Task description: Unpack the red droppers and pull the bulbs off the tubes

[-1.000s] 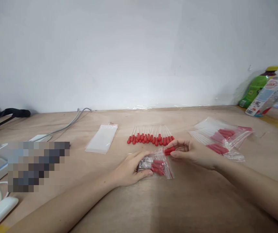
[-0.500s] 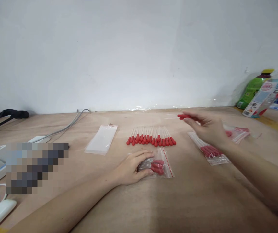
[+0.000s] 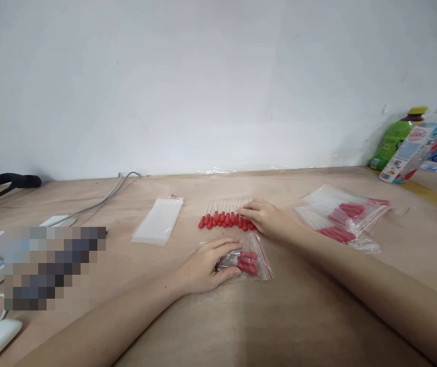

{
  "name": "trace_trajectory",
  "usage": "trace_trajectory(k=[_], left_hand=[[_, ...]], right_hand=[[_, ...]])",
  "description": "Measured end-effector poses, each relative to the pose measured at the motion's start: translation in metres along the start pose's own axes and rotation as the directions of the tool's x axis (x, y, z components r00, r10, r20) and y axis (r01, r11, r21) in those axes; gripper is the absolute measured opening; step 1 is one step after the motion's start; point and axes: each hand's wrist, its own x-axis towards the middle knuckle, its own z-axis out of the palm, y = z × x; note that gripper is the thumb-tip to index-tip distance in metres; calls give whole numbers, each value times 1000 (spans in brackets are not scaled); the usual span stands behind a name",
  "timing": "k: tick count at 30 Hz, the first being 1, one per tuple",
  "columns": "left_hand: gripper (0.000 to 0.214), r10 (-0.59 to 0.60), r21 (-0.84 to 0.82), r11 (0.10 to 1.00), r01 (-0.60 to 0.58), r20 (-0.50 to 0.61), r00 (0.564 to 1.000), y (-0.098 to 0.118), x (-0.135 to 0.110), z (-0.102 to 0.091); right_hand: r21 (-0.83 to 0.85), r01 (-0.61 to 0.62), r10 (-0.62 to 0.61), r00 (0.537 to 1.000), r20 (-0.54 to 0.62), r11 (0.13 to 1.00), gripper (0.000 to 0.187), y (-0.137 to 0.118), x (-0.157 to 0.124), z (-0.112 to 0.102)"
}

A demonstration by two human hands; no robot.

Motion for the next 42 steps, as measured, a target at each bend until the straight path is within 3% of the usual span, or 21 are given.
trace_trajectory(k=[5, 8, 12, 14, 16, 18, 21, 23, 28, 35, 42], left_hand=[[46, -2, 9, 1000, 2, 7, 1000, 0, 0, 0], [46, 0, 12, 1000, 0, 10, 1000, -1, -1, 1], [47, -4, 13, 1000, 4, 4, 1000, -1, -1, 1], [47, -5, 14, 1000, 4, 8, 1000, -1, -1, 1], [47, -5, 15, 1000, 5, 14, 1000, -1, -1, 1], [47, -3, 14, 1000, 3, 14, 1000, -1, -1, 1], [46, 1, 14, 1000, -1, 9, 1000, -1, -1, 1], [45, 3, 17, 1000, -3, 5, 1000, -1, -2, 1], [40, 8, 27, 1000, -8, 2, 1000, 0, -2, 2], [37, -4, 50, 999, 5, -24, 1000, 2, -1, 3], [38, -20, 40, 999, 20, -10, 1000, 0, -2, 3]], right_hand=[[-23, -10, 10, 1000, 13, 1000, 28, -4, -2, -2], [-54, -103, 95, 987, -127, 993, 26, -7, -3, -11], [39, -244, 238, 883, -404, 969, 18, -8, -14, -20], [97, -293, 305, 843, -443, 951, 14, -11, -26, -20], [157, -318, 354, 857, -373, 935, 11, -17, -41, -19], [217, -293, 340, 912, -227, 931, 9, -25, -54, -21], [306, -199, 215, 976, -19, 931, 9, -39, -62, -29], [348, -152, 139, 988, 64, 925, 11, -48, -59, -35], [359, -191, 151, 979, 135, 914, 15, -61, -46, -35], [426, -282, 184, 949, 257, 860, 24, -58, -45, -27], [353, -353, 251, 920, 302, 867, 19, -66, -36, -43]])
